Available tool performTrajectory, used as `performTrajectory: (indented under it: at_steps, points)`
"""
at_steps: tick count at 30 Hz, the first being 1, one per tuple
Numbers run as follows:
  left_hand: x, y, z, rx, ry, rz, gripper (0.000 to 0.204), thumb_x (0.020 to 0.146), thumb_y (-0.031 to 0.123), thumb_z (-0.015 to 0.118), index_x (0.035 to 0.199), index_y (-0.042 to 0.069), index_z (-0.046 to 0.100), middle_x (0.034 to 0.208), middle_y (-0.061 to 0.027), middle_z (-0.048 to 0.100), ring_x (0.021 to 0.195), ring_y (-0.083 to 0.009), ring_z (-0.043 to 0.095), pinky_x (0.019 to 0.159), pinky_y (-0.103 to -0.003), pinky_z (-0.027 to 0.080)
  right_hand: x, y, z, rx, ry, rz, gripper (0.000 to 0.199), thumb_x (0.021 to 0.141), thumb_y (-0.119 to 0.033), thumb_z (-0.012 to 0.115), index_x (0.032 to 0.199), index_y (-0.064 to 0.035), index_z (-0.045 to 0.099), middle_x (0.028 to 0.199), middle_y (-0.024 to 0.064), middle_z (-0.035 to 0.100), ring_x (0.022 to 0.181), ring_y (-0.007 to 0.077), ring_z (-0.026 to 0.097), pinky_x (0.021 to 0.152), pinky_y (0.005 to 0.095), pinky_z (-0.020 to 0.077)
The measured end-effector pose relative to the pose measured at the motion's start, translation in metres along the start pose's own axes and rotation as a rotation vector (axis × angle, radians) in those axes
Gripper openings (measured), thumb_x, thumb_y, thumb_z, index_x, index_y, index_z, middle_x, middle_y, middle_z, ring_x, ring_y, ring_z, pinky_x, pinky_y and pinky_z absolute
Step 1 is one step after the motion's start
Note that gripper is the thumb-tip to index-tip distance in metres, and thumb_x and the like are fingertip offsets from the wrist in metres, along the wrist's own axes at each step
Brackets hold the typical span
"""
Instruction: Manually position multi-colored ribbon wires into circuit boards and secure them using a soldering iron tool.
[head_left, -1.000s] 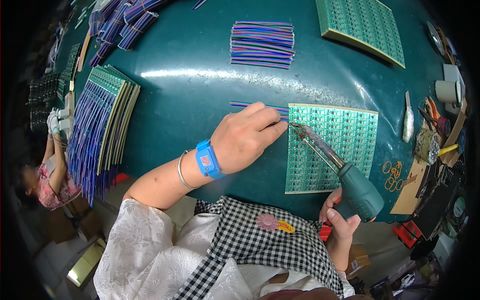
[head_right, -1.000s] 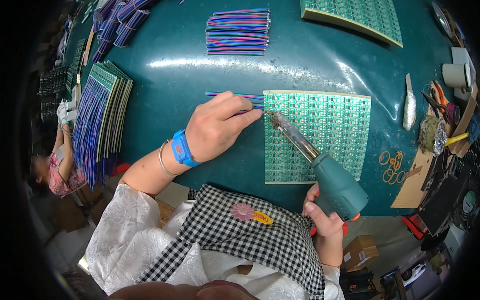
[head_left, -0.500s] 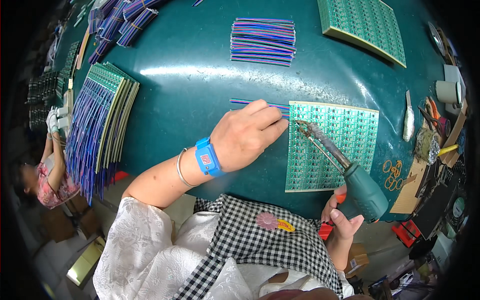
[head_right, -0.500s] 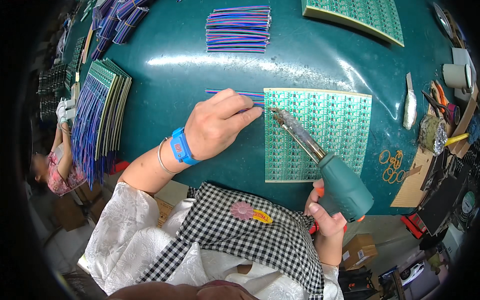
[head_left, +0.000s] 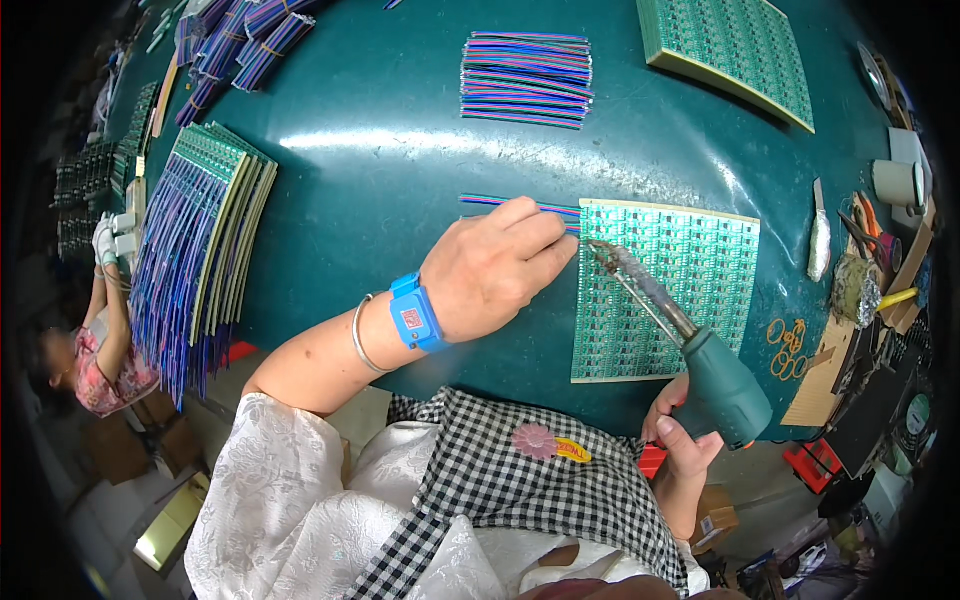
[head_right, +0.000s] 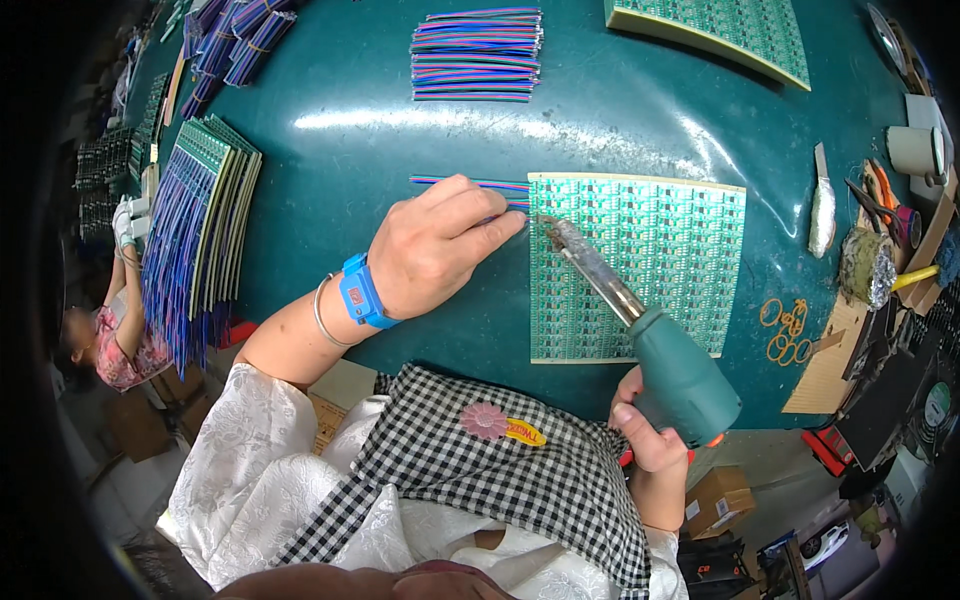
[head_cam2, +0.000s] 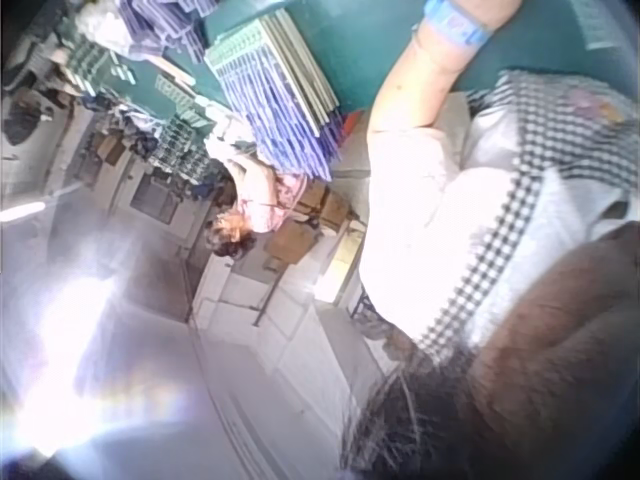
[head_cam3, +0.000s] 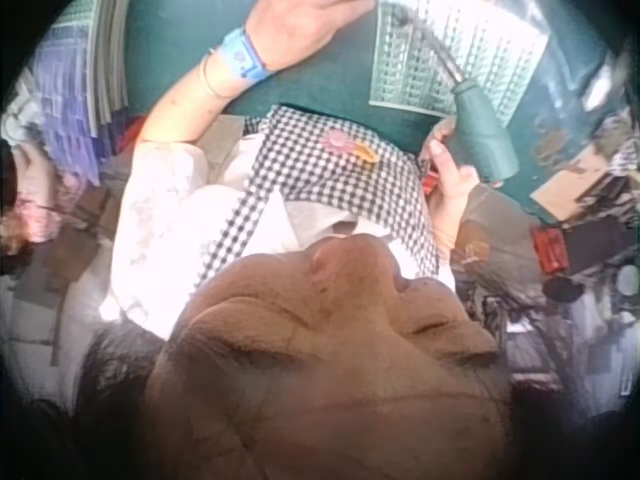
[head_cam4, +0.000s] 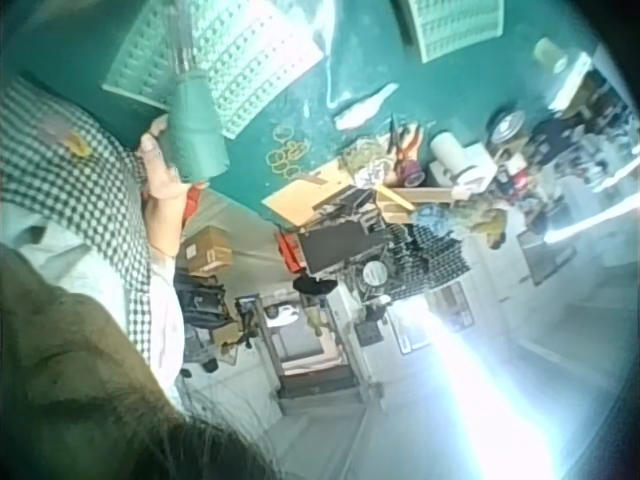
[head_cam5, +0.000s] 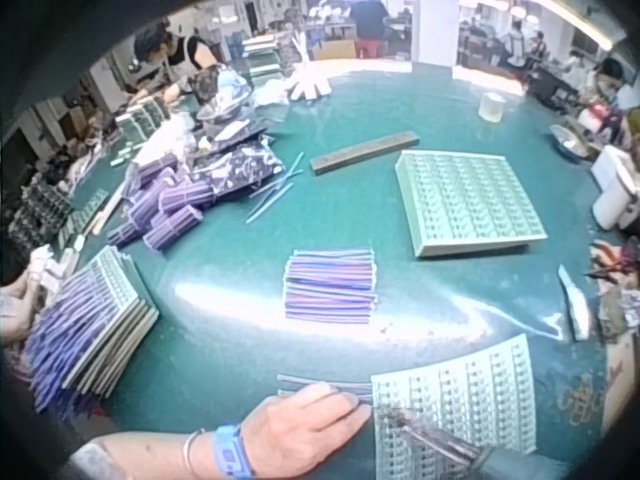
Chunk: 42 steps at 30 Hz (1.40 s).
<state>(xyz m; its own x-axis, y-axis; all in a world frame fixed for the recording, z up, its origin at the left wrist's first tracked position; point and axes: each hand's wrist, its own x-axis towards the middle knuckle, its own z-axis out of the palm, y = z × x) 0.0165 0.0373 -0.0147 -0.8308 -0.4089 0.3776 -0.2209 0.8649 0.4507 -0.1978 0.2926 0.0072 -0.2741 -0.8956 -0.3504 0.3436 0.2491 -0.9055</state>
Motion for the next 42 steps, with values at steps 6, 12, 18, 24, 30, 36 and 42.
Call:
performTrajectory:
  at_steps: [6, 12, 18, 24, 30, 36, 42]
  points:
    - [-0.001, 0.001, -0.001, 0.009, -0.016, -0.016, 0.032, 0.07, -0.001, 0.071, 0.102, 0.001, 0.073, 0.096, -0.007, 0.066, 0.079, -0.0223, 0.063, 0.055, -0.032, 0.054, 0.004, -0.013, 0.013, 0.034, 0.121, 0.028, 0.044, 0.082, -0.011, 0.075, 0.11, 0.0081, 0.047, 0.078, 0.0119, 0.053, 0.052, 0.0175, 0.055, 0.047, 0.0302, 0.0511]
    - [0.0, 0.0, 0.0, 0.019, 0.006, 0.013, 0.03, 0.072, 0.003, 0.07, 0.102, 0.001, 0.073, 0.092, -0.0064, 0.062, 0.08, -0.0215, 0.061, 0.056, -0.032, 0.054, -0.001, -0.006, 0.007, 0.038, 0.065, 0.053, 0.043, 0.082, -0.009, 0.073, 0.114, 0.0069, 0.048, 0.08, 0.011, 0.054, 0.056, 0.0175, 0.056, 0.051, 0.0302, 0.0515]
    - [0.0, -0.001, 0.0, -0.002, -0.002, 0.009, 0.031, 0.07, 0.0, 0.072, 0.101, 0.001, 0.074, 0.096, -0.0081, 0.066, 0.08, -0.0227, 0.064, 0.057, -0.032, 0.056, -0.003, -0.003, 0.003, 0.048, 0.011, 0.058, 0.039, 0.083, -0.001, 0.069, 0.117, 0.0039, 0.052, 0.085, 0.009, 0.054, 0.065, 0.017, 0.059, 0.058, 0.03, 0.0524]
    - [0.001, 0.001, -0.003, 0.018, -0.019, 0.034, 0.031, 0.071, 0.003, 0.072, 0.102, -0.001, 0.073, 0.096, -0.0081, 0.066, 0.079, -0.0222, 0.064, 0.058, -0.032, 0.056, -0.001, -0.003, 0.005, -0.004, 0.009, 0.045, 0.034, 0.082, -0.001, 0.07, 0.111, 0.0037, 0.054, 0.084, 0.0094, 0.055, 0.063, 0.0166, 0.059, 0.058, 0.0296, 0.0523]
    - [0.002, 0.002, -0.004, 0.026, -0.015, 0.062, 0.031, 0.073, 0.005, 0.071, 0.103, -0.002, 0.071, 0.096, -0.0078, 0.065, 0.08, -0.0216, 0.063, 0.059, -0.031, 0.056, 0.0, -0.005, 0.005, 0.081, 0.086, -0.008, 0.046, 0.081, -0.004, 0.074, 0.119, 0.0084, 0.051, 0.082, 0.0105, 0.056, 0.058, 0.018, 0.058, 0.052, 0.0302, 0.0511]
    - [0.001, 0.003, -0.002, 0.048, -0.015, 0.075, 0.032, 0.072, 0.004, 0.071, 0.102, -0.003, 0.071, 0.096, -0.0081, 0.064, 0.08, -0.0218, 0.063, 0.06, -0.032, 0.056, 0.002, -0.01, 0.006, 0.143, 0.115, -0.04, 0.064, 0.079, -0.007, 0.076, 0.133, 0.0116, 0.048, 0.08, 0.0111, 0.056, 0.053, 0.0178, 0.055, 0.049, 0.0307, 0.0503]
    - [0.003, 0.007, -0.006, 0.074, -0.04, 0.064, 0.031, 0.073, 0.004, 0.07, 0.103, -0.003, 0.071, 0.096, -0.0084, 0.064, 0.081, -0.0221, 0.062, 0.062, -0.033, 0.056, 0.004, -0.01, 0.008, 0.127, 0.161, -0.072, 0.067, 0.079, -0.013, 0.079, 0.132, 0.0124, 0.045, 0.077, 0.0103, 0.055, 0.049, 0.0162, 0.054, 0.042, 0.0301, 0.0484]
